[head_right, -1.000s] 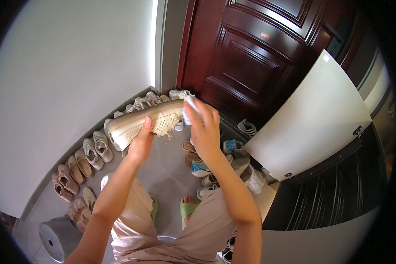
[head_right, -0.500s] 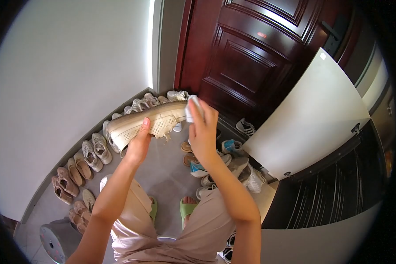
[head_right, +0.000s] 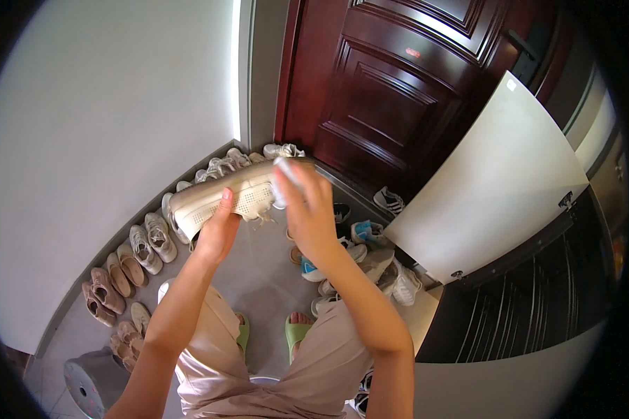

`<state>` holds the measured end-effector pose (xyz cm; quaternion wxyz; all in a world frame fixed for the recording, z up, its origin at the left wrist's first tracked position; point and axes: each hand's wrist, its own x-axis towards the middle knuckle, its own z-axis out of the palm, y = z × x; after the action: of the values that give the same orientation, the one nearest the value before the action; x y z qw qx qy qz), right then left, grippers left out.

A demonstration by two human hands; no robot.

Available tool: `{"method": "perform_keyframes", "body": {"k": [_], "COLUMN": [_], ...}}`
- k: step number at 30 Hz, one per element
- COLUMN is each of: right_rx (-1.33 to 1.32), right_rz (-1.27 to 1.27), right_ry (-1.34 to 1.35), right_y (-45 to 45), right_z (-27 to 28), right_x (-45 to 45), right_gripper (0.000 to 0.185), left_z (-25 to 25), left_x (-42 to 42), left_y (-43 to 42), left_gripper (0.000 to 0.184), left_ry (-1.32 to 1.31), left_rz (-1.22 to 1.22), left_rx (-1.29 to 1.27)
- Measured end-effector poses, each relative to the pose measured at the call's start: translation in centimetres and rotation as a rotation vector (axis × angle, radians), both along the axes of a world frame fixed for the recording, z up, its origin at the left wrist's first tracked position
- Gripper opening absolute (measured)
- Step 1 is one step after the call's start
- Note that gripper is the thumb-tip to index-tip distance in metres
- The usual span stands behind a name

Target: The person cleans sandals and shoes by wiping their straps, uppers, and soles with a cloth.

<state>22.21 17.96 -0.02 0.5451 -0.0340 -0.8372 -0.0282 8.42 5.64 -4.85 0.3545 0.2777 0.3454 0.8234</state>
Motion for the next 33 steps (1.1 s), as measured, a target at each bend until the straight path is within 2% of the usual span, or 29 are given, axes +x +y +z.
{"method": "perform_keyframes", "body": {"k": [1, 3, 5, 7, 8, 9, 11, 12, 15, 17, 19, 20, 21, 24, 25, 27, 31, 33], "right_rx": [0.032, -0.016, -0.163, -0.324, -0.486, -0.486, -0.9, -0.901, -1.226, -1.223, -1.063, -0.919, -0.652, -0.182, -0.269, -0.271, -0.048, -0.01], "right_rz": [0.0, -0.008, -0.033, -0.014, 0.036, 0.034, 0.245, 0.242, 0.346, 0.451, 0.275, 0.173, 0.13, 0.028, 0.005, 0.022, 0.125, 0.141], "right_ry": [-0.049, 0.0, 0.027, 0.108, 0.121, 0.125, 0.145, 0.149, 0.115, 0.156, 0.203, 0.243, 0.311, 0.151, 0.137, 0.154, -0.067, -0.08], "right_y": [-0.3, 0.2, 1.1, 1.7, 1.9, 2.1, 2.4, 2.5, 3.0, 3.0, 1.5, 0.4, 0.6, 0.9, 0.5, 0.7, 0.3, 0.3], "right_z": [-0.1, -0.2, -0.5, -0.7, -0.9, -1.1, -1.6, -1.8, -2.8, -3.4, -1.2, 0.4, 0.7, 1.8, 1.3, 0.9, 1.2, 0.9], "right_x": [-0.1, -0.1, 0.4, 0.5, 0.5, 0.6, 0.7, 0.7, 0.3, 0.0, 0.6, 1.0, 0.8, 1.3, 0.9, 0.6, 0.8, 0.6], "right_gripper": [0.045, 0.05, 0.066, 0.067, 0.061, 0.061, 0.053, 0.053, 0.05, 0.051, 0.052, 0.052, 0.051, 0.05, 0.051, 0.053, 0.061, 0.06], "left_z": [0.1, 0.2, 0.2, 0.2, 0.2, 0.5, 1.0, 1.0, 0.9, 0.7, 0.7, 0.7, 0.7, 1.0, 1.2, 1.6, 1.5, 1.3], "left_x": [0.2, 0.2, 0.0, -0.2, -0.2, -0.2, -0.1, -0.2, -0.5, -1.0, -1.0, -1.0, -0.9, -0.3, 0.1, 0.7, 0.5, 0.4], "left_y": [-0.1, -0.2, 0.1, 0.2, 0.3, 0.3, 0.2, 0.2, 0.3, 0.5, 0.7, 0.7, 0.6, 0.6, 0.5, 0.4, 0.3, 0.3], "left_gripper": [0.068, 0.067, 0.061, 0.059, 0.057, 0.057, 0.057, 0.057, 0.06, 0.061, 0.06, 0.061, 0.061, 0.061, 0.062, 0.063, 0.063, 0.064], "left_ry": [0.035, 0.071, 0.013, -0.03, -0.071, -0.068, -0.171, -0.17, -0.217, -0.364, -0.379, -0.397, -0.398, -0.38, -0.337, -0.291, -0.148, -0.094], "left_rz": [0.005, 0.008, -0.026, -0.058, -0.095, -0.099, -0.19, -0.194, -0.175, -0.25, -0.273, -0.298, -0.297, -0.287, -0.266, -0.25, -0.215, -0.188], "left_rx": [-0.02, -0.044, 0.053, 0.08, 0.104, 0.104, 0.122, 0.121, 0.078, 0.097, 0.124, 0.15, 0.152, 0.126, 0.098, 0.07, 0.104, 0.098]}}
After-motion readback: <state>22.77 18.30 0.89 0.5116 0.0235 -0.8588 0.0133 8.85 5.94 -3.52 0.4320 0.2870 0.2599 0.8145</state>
